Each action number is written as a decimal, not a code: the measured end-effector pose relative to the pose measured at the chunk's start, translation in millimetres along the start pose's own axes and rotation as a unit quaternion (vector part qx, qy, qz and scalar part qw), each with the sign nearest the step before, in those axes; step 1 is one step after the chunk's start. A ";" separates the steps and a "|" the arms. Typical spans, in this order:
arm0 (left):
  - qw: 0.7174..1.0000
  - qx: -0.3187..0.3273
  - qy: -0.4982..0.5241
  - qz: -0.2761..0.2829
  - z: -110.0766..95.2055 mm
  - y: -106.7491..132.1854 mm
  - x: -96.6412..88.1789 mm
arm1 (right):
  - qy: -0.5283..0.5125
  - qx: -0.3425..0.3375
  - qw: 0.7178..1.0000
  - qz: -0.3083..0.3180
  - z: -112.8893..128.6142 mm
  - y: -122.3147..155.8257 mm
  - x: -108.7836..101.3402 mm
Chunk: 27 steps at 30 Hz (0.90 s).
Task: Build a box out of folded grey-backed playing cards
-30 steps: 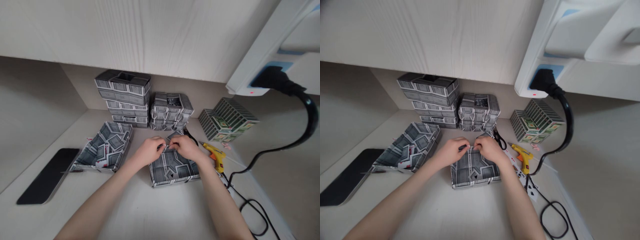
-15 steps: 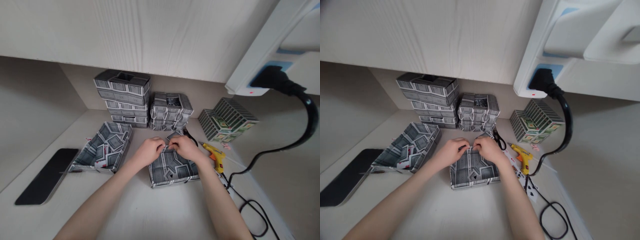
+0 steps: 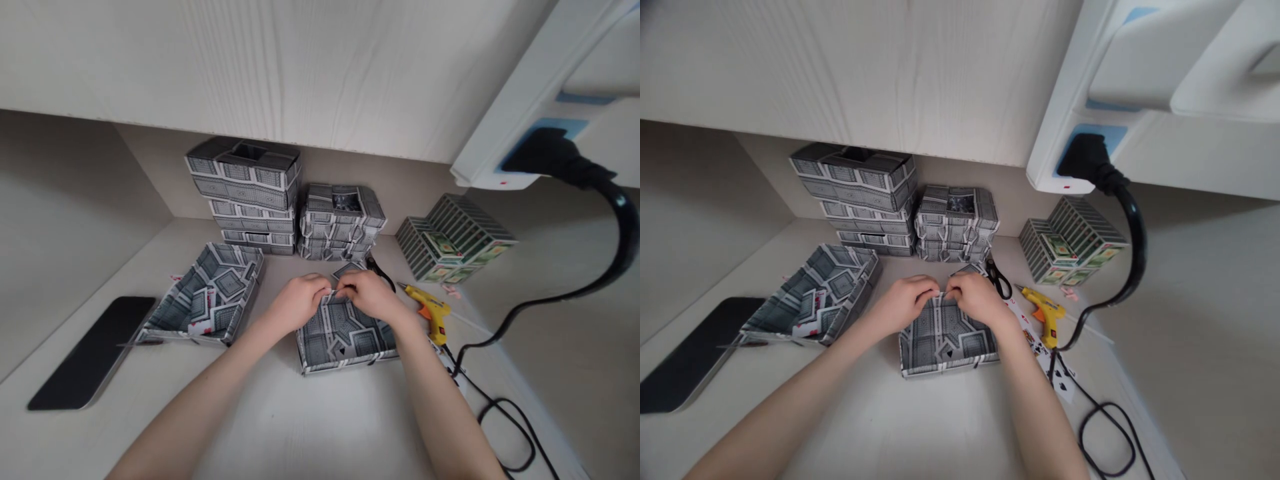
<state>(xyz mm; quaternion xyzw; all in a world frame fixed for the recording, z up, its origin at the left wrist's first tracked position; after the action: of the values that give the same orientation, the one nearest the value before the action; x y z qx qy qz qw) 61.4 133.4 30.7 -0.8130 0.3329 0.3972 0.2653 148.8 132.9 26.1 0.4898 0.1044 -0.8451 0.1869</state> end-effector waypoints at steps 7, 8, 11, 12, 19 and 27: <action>1.000 -0.004 -0.012 -0.001 -0.3 0.4 0.5 | -0.003 0.003 1.000 0.000 0.1 0.5 -0.4; 1.000 -0.004 -0.014 0.000 -0.6 0.3 0.9 | -0.003 0.004 1.000 0.000 -0.1 0.5 -0.4; 1.000 -0.006 -0.022 0.009 -0.9 -0.3 3.5 | -0.002 0.004 1.000 0.001 -0.4 0.3 0.3; 1.000 -0.007 -0.025 0.012 -0.9 -0.5 4.7 | -0.002 0.003 1.000 0.000 -0.3 0.2 0.4; 0.999 -0.035 -0.035 0.002 3.2 -1.8 6.4 | 0.006 -0.004 1.000 -0.006 1.7 0.0 0.5; 0.995 -0.080 -0.025 -0.047 9.8 1.9 1.7 | 0.010 -0.005 1.000 -0.007 1.4 -0.4 0.5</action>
<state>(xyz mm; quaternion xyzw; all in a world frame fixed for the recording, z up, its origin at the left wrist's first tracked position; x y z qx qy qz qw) 56.2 138.5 23.7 -0.8359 0.2552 0.4302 0.2262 147.3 132.7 26.3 0.4966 0.1139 -0.8409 0.1825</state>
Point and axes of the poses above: each hand's wrist, its own y-axis away from the middle knuckle, its own x-axis out of the palm, z = x × y, the point moved 9 cm from there along -y, towards the middle knuckle, and after that the axes turned 8 degrees about z, right-handed, at the moved point
